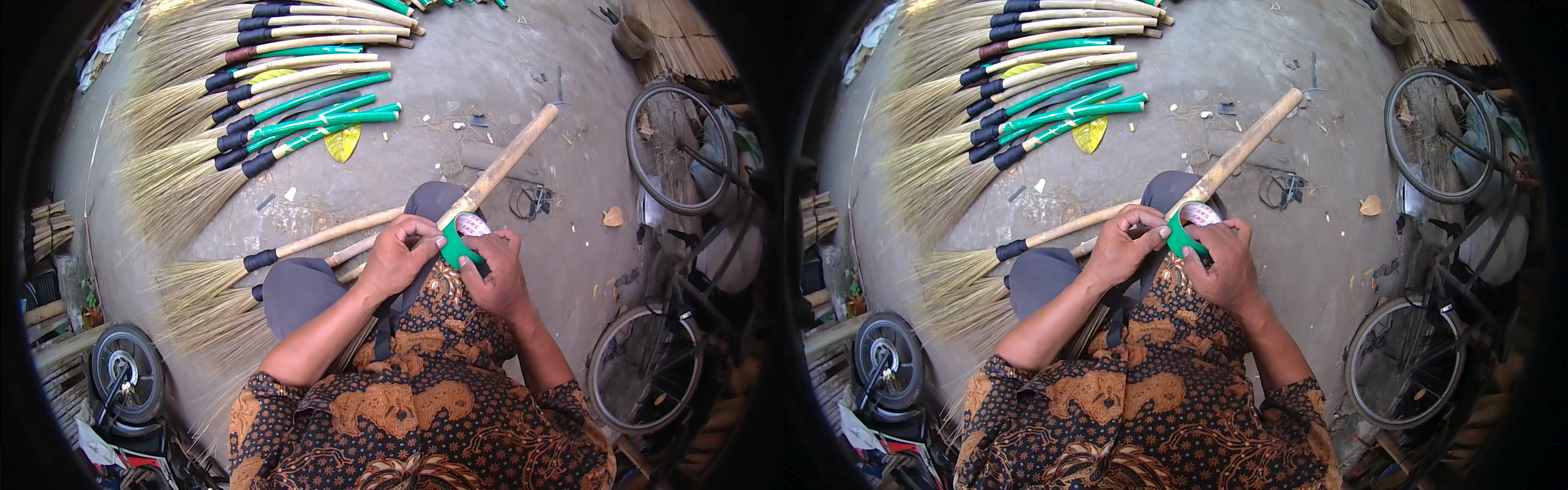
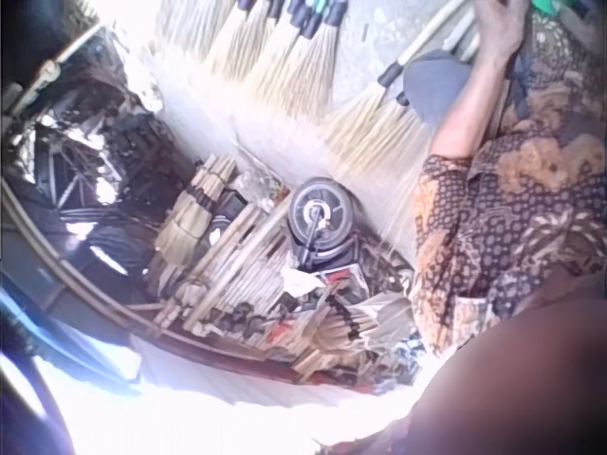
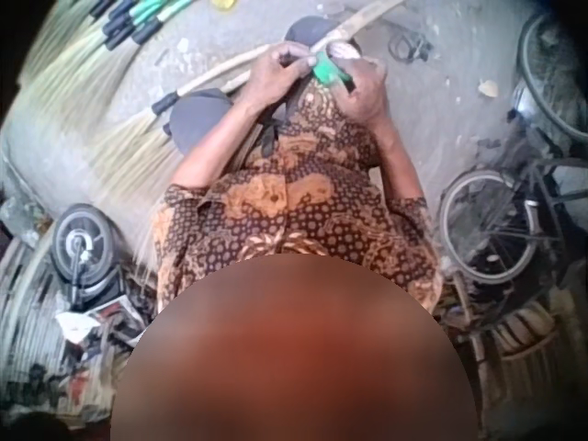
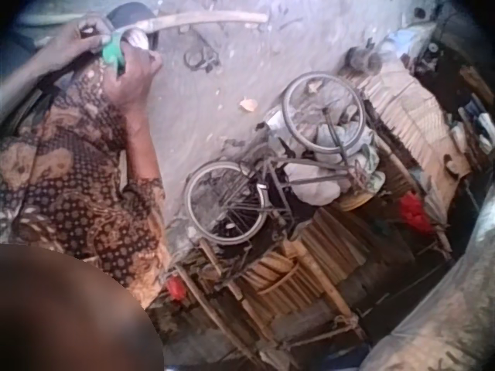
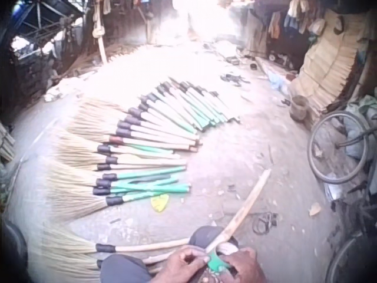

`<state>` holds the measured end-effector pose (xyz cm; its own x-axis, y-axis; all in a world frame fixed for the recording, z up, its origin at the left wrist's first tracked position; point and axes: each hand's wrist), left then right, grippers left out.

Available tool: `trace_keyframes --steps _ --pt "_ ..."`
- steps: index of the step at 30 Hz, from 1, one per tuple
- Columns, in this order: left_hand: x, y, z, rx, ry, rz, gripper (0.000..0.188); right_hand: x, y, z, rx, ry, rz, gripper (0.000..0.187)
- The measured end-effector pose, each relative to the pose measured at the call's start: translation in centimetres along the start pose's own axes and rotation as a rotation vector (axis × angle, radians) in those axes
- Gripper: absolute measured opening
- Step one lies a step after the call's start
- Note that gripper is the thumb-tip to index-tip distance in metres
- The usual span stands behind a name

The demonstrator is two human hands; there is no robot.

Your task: The person gathers several brooms, then sits and wraps green tape around the wooden handles one by one. The taped brooms are placed on the floor in a row.

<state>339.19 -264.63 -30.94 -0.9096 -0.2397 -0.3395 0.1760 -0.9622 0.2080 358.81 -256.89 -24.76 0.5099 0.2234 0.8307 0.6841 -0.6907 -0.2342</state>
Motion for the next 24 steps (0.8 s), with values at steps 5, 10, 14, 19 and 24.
trace_keyframes --steps 5,10,14,19,24 --pt "0.9 0.1 0.2 -0.044 -0.006 -0.022 0.010 1.3 -0.1 1.6 -0.001 0.174 -0.015 0.016" --pt "0.8 0.3 0.8 0.310 0.117 0.231 0.016 3.8 -0.1 5.8 -0.149 0.314 -0.053 0.030" --pt "0.2 0.1 0.4 0.359 0.014 0.240 0.018 3.5 0.2 7.7 -0.152 0.327 -0.061 0.035" --pt "1.0 0.1 -0.8 0.353 -0.165 0.237 0.024 2.2 0.9 7.7 -0.173 0.313 -0.113 0.035" --pt "1.9 0.6 -1.3 0.201 -0.460 0.333 0.037 1.9 1.4 7.9 -0.187 0.326 -0.124 0.034"
Point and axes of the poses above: each hand's wrist, its own y-axis away from the middle knuckle, its own x-axis out of the back of the hand, z = x × y, and after that the axes turned 14 degrees about y, right-handed
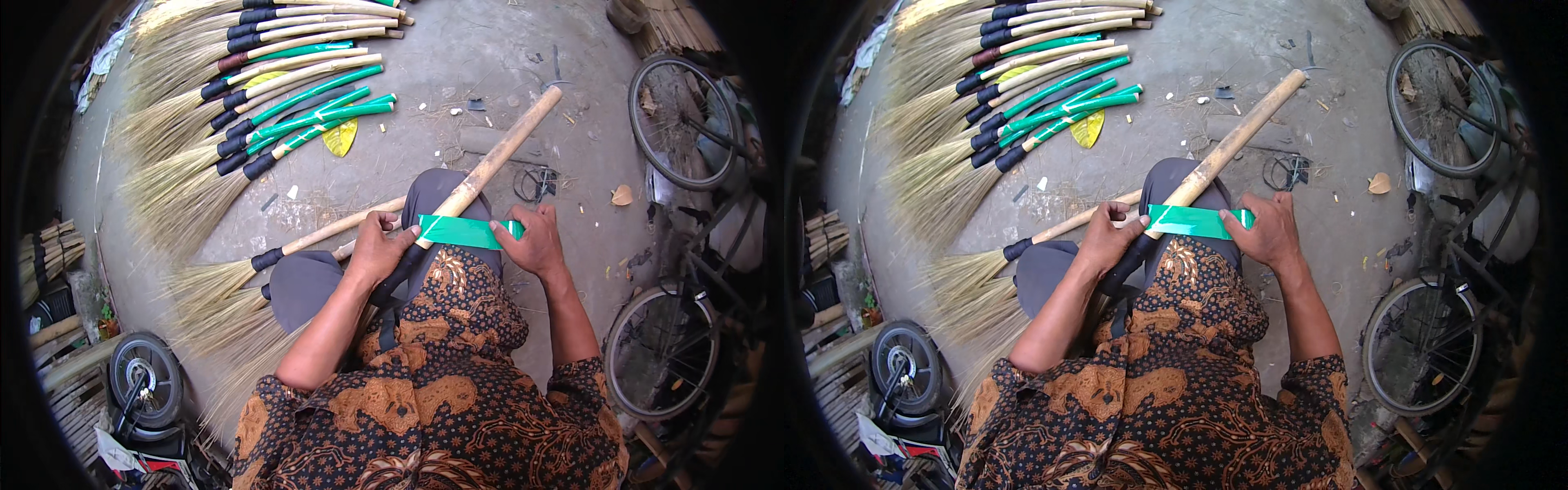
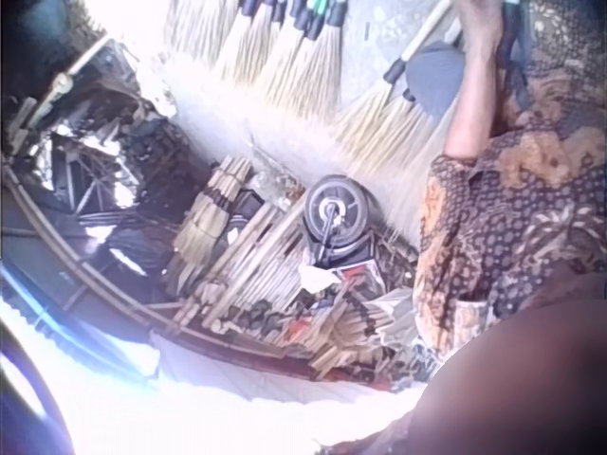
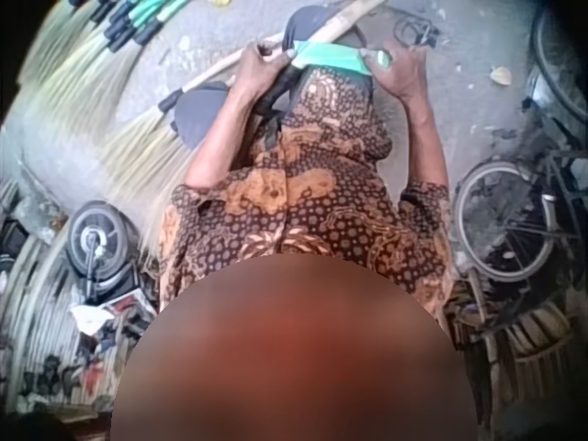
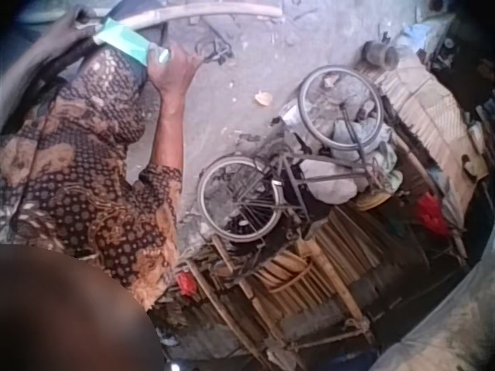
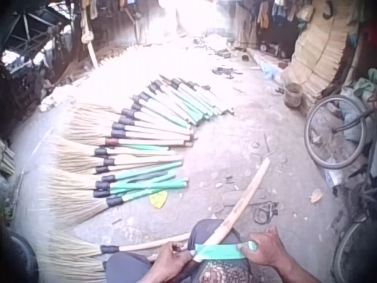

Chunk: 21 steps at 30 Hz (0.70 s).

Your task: The person gathers several brooms, then sits and wraps green tape around the wooden handles one by one. The taped brooms are placed on the floor in a row.

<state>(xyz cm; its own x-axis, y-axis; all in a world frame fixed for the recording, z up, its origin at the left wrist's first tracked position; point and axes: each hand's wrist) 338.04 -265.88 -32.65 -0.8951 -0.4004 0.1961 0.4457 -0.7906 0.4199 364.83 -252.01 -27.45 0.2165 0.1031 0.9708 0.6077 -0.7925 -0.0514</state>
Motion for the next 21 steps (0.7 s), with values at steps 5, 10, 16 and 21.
trace_keyframes --steps 5,10,16,21 --pt "0.0 1.4 0.9 -0.058 0.219 -0.042 0.039 -0.2 0.2 0.1 0.004 -0.032 0.002 0.033" --pt "-0.3 2.7 2.6 -0.557 -0.245 -0.169 0.064 -0.1 0.4 -0.1 0.010 -0.037 0.023 0.032" --pt "-0.7 2.7 3.2 -0.314 -0.483 -0.301 0.072 0.0 0.7 -0.3 0.016 -0.054 0.042 0.030" --pt "0.2 2.6 4.1 -0.204 -0.525 -0.328 0.065 0.0 1.0 -0.2 0.038 -0.080 0.061 0.027"
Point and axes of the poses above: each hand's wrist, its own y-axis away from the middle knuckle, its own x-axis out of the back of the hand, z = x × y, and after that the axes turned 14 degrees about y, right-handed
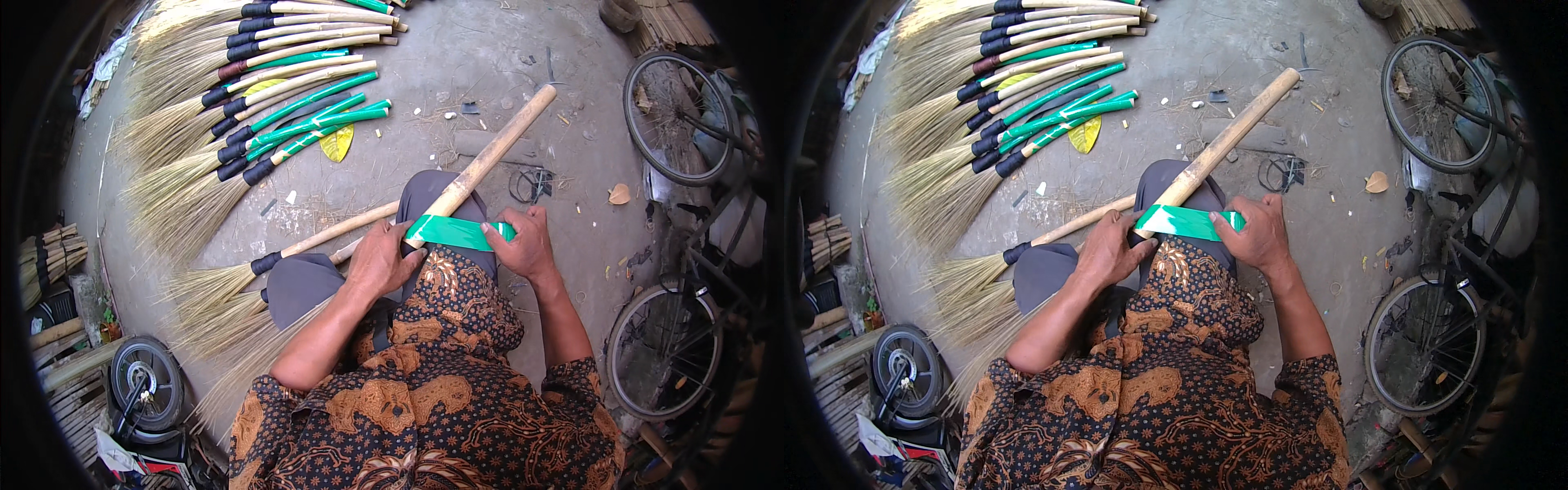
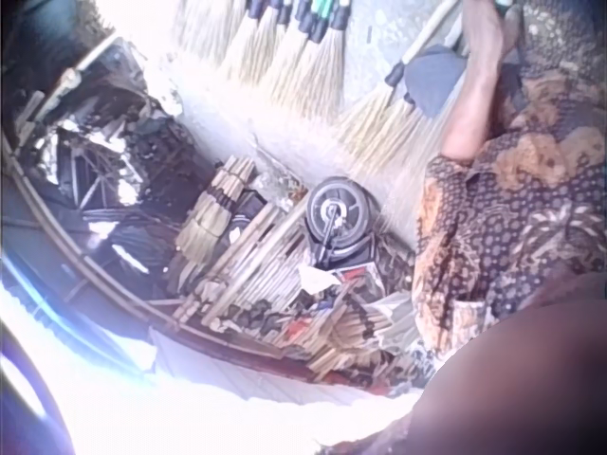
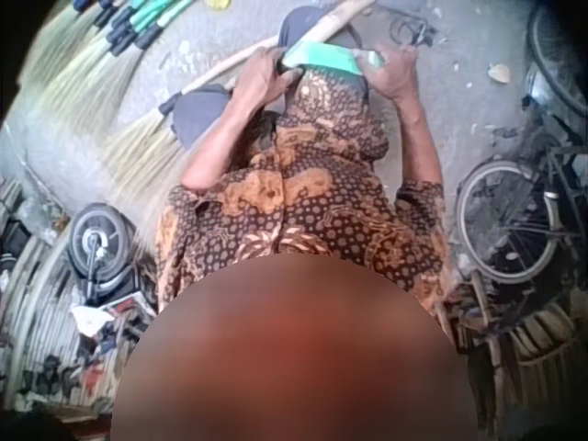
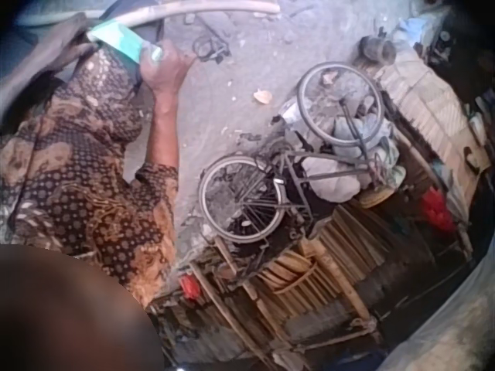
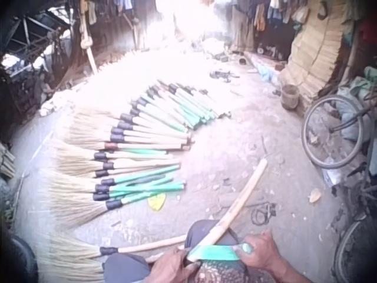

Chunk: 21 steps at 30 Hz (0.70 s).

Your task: The person gathers several brooms, then sits and wraps green tape around the wooden handles one by one. The taped brooms are placed on the floor in a row.

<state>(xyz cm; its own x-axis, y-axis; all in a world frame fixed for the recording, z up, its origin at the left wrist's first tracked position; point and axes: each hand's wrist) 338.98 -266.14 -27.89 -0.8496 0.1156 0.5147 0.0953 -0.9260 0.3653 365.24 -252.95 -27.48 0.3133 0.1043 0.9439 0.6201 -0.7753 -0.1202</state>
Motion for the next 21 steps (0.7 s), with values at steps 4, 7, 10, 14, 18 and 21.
trace_keyframes --steps 4,7,10,14,18,21 --pt "3.2 -0.1 0.1 -0.098 0.388 -0.188 0.055 -0.5 -0.8 -0.4 0.042 -0.078 0.115 0.024" --pt "4.1 -0.3 0.4 0.072 0.722 -0.415 0.050 -1.3 -2.2 -1.3 0.128 -0.173 0.247 0.024" --pt "3.2 -0.1 0.7 0.161 0.684 -0.349 0.047 -2.0 -3.5 -2.5 0.166 -0.188 0.282 0.024" --pt "2.5 0.1 0.8 0.186 0.500 -0.082 0.049 -2.0 -4.1 -3.4 0.231 -0.235 0.288 0.021" --pt "3.4 -0.2 0.7 0.199 0.922 -0.261 0.048 -1.8 -4.4 -3.9 0.224 -0.280 0.340 0.020" --pt "3.4 -0.5 1.1 0.213 0.834 -0.138 0.045 -2.2 -4.9 -4.8 0.220 -0.259 0.383 0.020"
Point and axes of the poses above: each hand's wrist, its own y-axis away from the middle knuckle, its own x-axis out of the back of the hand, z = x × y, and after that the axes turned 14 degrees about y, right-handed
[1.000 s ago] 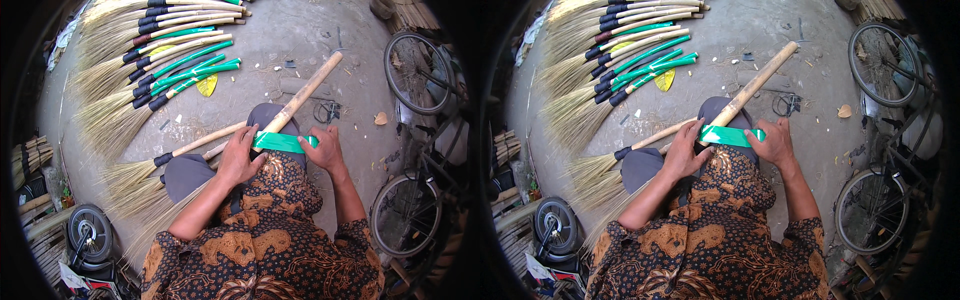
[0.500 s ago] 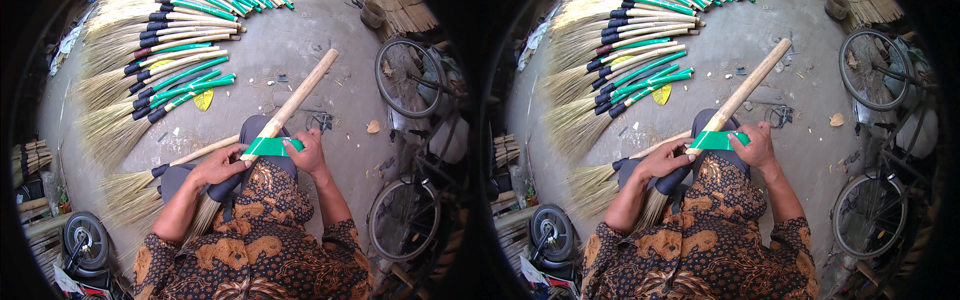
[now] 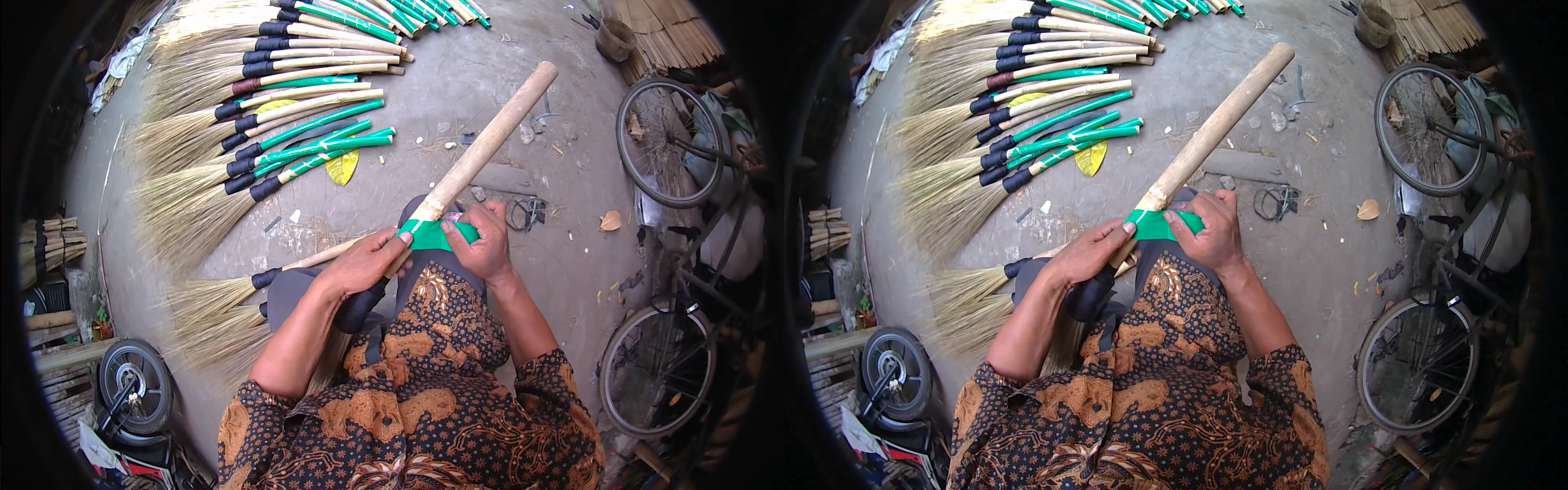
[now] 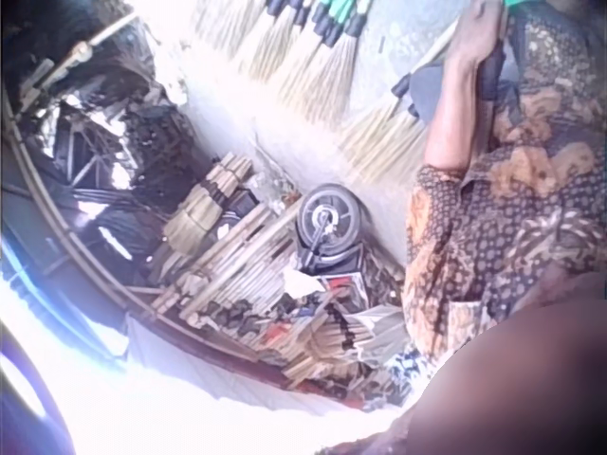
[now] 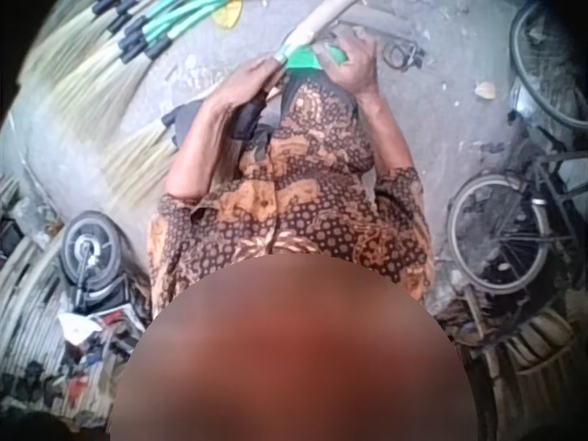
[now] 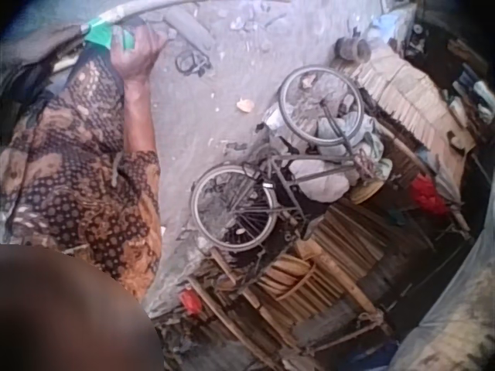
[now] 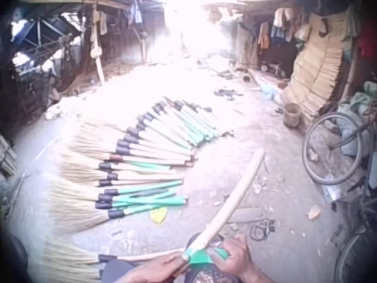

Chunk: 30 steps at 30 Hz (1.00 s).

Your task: The person gathers several brooms, then sits and wraps green tape around the wooden handles one by one. The taped brooms are placed on the floor in a row.

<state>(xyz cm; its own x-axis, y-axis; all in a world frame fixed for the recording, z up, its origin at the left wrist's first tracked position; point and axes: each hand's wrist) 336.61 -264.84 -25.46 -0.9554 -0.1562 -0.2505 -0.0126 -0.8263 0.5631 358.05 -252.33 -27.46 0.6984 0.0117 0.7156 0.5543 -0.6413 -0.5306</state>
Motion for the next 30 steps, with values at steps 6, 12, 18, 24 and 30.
trace_keyframes --steps 6,12,18,24,30 --pt "0.4 0.5 0.4 -0.253 -0.235 0.127 0.041 -0.6 -0.5 -0.3 -0.003 -0.049 -0.001 0.025" --pt "0.4 0.3 1.3 -0.205 -0.385 0.107 0.046 -1.4 -0.6 -0.1 -0.019 -0.002 -0.050 0.027" --pt "0.1 0.2 0.8 -0.269 -0.145 0.125 0.046 -1.3 -1.0 -0.1 -0.004 -0.086 -0.027 0.028" --pt "1.5 -0.6 1.1 -0.187 0.037 -0.060 0.053 -1.3 -1.8 -0.3 0.058 -0.015 -0.005 0.028" --pt "-1.0 -0.5 -0.3 -0.394 -0.342 0.365 0.047 -1.2 -1.4 -0.6 -0.001 -0.065 -0.034 0.029"
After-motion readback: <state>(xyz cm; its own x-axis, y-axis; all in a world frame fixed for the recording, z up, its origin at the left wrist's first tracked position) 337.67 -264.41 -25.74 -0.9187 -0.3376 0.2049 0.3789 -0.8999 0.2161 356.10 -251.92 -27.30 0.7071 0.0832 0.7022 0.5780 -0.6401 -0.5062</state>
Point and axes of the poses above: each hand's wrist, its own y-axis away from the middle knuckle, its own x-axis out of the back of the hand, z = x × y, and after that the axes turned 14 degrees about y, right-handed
